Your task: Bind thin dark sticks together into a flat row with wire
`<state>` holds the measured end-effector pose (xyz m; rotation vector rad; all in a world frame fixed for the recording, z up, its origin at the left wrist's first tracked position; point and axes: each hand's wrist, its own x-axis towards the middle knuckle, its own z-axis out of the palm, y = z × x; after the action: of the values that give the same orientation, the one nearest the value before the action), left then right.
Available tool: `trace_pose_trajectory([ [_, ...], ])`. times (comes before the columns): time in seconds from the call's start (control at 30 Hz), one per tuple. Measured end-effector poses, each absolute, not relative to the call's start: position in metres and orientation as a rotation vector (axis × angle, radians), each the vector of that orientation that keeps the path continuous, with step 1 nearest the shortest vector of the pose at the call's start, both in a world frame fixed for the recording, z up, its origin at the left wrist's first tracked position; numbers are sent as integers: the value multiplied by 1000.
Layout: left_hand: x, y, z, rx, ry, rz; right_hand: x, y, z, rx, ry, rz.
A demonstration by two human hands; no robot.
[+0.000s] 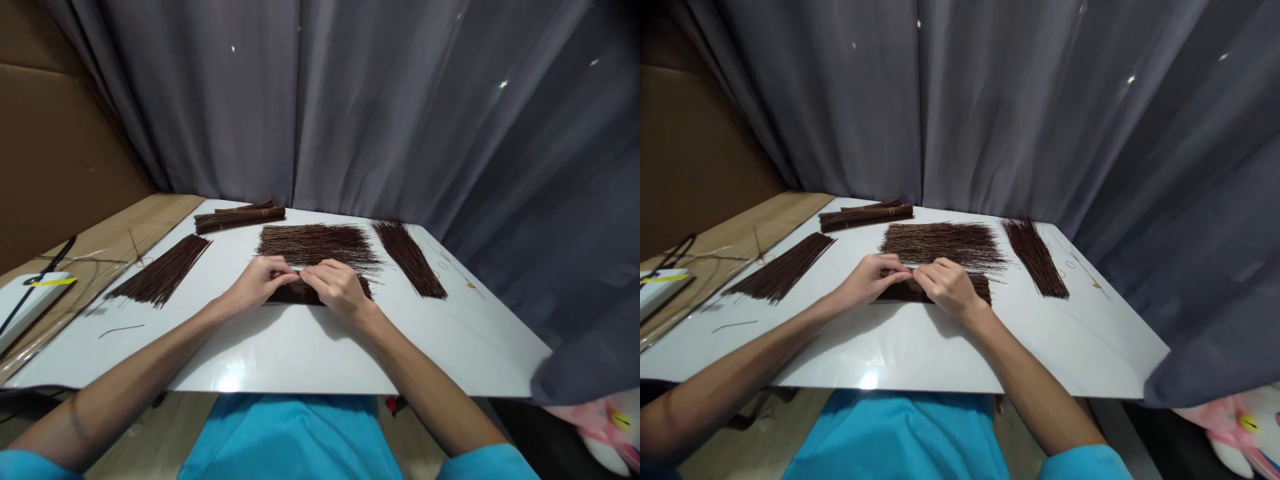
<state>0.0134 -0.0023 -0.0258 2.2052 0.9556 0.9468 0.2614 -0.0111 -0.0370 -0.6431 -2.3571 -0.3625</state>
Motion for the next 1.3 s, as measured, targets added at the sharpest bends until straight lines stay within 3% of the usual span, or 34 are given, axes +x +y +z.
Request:
trace_pose_trajectory([
  [0.43,13,3,-36,2307,993,922,248,-11,-42,-641,-2405,-749],
  [0.87,15,3,-36,2250,956,884,249,-7,-52,-656,-2400,-587],
  [1.3,12,7,-43,2251,918,800,237,-20,-54,-849,-2578,-775],
])
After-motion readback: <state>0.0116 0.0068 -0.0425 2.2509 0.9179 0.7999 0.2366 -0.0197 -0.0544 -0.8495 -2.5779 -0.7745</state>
